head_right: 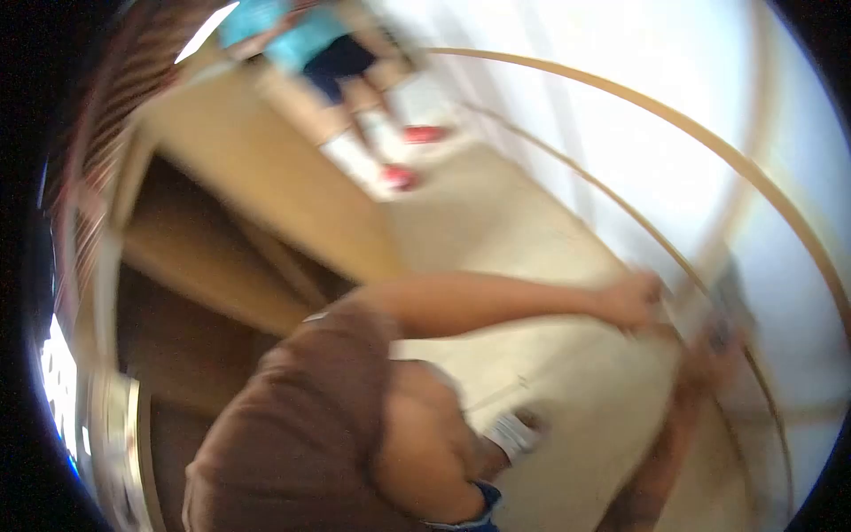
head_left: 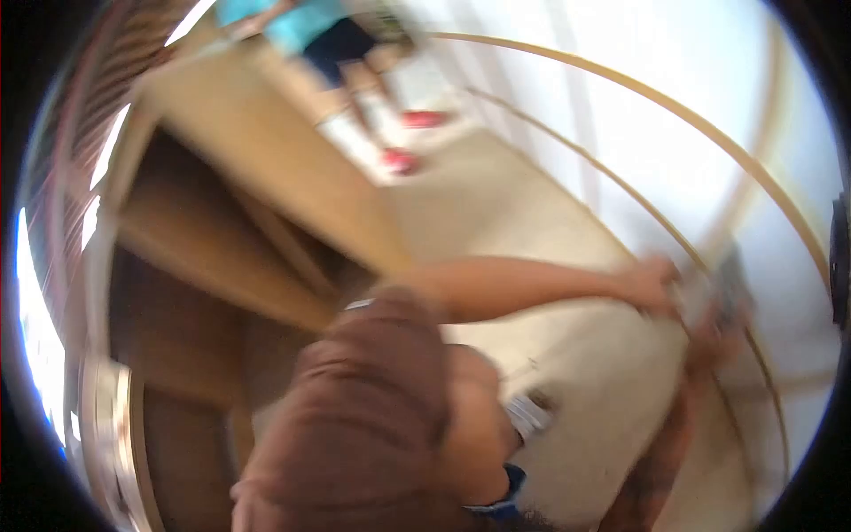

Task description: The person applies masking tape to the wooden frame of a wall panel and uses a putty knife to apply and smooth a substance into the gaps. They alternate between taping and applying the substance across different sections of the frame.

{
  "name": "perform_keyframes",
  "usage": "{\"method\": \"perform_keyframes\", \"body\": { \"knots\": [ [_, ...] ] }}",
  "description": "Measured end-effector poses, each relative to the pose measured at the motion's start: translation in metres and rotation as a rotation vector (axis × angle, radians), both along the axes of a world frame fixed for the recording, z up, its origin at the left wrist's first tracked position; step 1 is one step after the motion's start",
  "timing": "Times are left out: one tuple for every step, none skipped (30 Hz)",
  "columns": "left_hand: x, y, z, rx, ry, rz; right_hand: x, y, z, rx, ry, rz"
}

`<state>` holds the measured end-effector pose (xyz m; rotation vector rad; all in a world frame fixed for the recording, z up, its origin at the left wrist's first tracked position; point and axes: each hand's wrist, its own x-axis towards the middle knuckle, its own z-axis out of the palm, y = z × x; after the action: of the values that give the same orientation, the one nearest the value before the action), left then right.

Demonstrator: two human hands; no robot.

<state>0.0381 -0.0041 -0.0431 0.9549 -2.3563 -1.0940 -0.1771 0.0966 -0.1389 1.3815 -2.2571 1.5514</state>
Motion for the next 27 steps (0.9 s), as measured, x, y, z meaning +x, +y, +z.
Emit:
{"method": "perform_keyframes", "body": {
  "knots": [
    [0.007, 0.02, 0.031, 0.221, -0.196, -0.059, -0.007, 0.023, 0.026, -0.171, -0.143, 0.363],
    [0.01, 0.021, -0.01, 0.283, -0.166, -0.14, 0.021, 0.008, 0.018, -0.173, 0.026, -0.062],
    [0.022, 0.029, -0.017, 0.341, -0.26, -0.241, -0.001, 0.003, -0.011, -0.222, 0.728, -0.112],
    [0.029, 0.045, -0.02, 0.213, -0.414, -0.279, 0.008, 0.01, 0.001, -0.148, 0.707, -0.02],
    [0.041, 0.053, -0.02, 0.163, -0.473, -0.38, 0.02, 0.017, 0.011, -0.063, 0.698, 0.061],
    [0.05, 0.063, -0.025, 0.126, -0.538, -0.422, 0.02, 0.007, 0.0, -0.1, 0.69, 0.108],
    [0.059, 0.069, -0.026, 0.135, -0.545, -0.379, 0.016, -0.006, -0.016, -0.07, 0.3, 0.142],
    [0.07, 0.073, -0.022, 0.151, -0.591, -0.433, 0.024, -0.02, -0.015, -0.024, -0.088, 0.18],
    [0.08, 0.083, -0.022, 0.17, -0.644, -0.489, 0.036, -0.028, -0.02, -0.03, -0.105, 0.222],
    [0.089, 0.091, -0.026, 0.182, -0.659, -0.451, 0.056, -0.025, 0.001, -0.142, -0.18, 0.275],
    [0.099, 0.097, -0.034, 0.209, -0.678, -0.444, 0.069, -0.026, 0.011, -0.249, -0.261, 0.322],
    [0.107, 0.098, -0.041, 0.235, -0.694, -0.434, 0.068, -0.039, -0.001, -0.251, -0.282, 0.358],
    [0.113, 0.101, -0.045, 0.251, -0.697, -0.39, 0.062, -0.053, -0.018, -0.203, -0.273, 0.456],
    [0.12, 0.107, -0.048, 0.262, -0.715, -0.379, 0.067, -0.06, -0.023, -0.152, -0.263, 0.553],
    [0.127, 0.112, -0.05, 0.274, -0.735, -0.373, 0.08, -0.067, -0.034, -0.145, -0.278, 0.591],
    [0.129, 0.116, -0.059, 0.293, -0.737, -0.343, 0.096, -0.068, -0.036, -0.284, -0.429, 0.639],
    [0.131, 0.119, -0.071, 0.258, -0.728, -0.334, 0.112, -0.067, -0.031, -0.415, -0.581, 0.682],
    [0.133, 0.125, -0.083, 0.221, -0.72, -0.325, 0.122, -0.064, -0.025, -0.401, -0.593, 0.711],
    [0.137, 0.132, -0.086, 0.238, -0.723, -0.298, 0.134, -0.055, -0.009, -0.368, -0.298, 0.491],
    [0.137, 0.141, -0.088, 0.22, -0.737, -0.295, 0.141, -0.049, -0.003, -0.33, -0.001, 0.27],
    [0.135, 0.148, -0.091, 0.199, -0.748, -0.294, 0.142, -0.049, -0.011, -0.323, -0.005, 0.297],
    [0.137, 0.156, -0.09, 0.209, -0.754, -0.274, 0.142, -0.05, -0.025, -0.397, -0.335, 0.507],
    [0.135, 0.168, -0.092, 0.158, -0.766, -0.308, 0.143, -0.047, -0.03, -0.458, -0.665, 0.706],
    [0.134, 0.178, -0.093, 0.108, -0.777, -0.349, 0.14, -0.043, -0.036, -0.433, -0.756, 0.778],
    [0.134, 0.183, -0.099, 0.118, -0.777, -0.348, 0.14, -0.039, -0.034, -0.403, -0.74, 0.785],
    [0.133, 0.187, -0.104, 0.15, -0.742, -0.412, 0.136, -0.035, -0.033, -0.376, -0.739, 0.795],
    [0.132, 0.189, -0.109, 0.177, -0.708, -0.476, 0.134, -0.034, -0.03, -0.362, -0.738, 0.806]
  ]
}}
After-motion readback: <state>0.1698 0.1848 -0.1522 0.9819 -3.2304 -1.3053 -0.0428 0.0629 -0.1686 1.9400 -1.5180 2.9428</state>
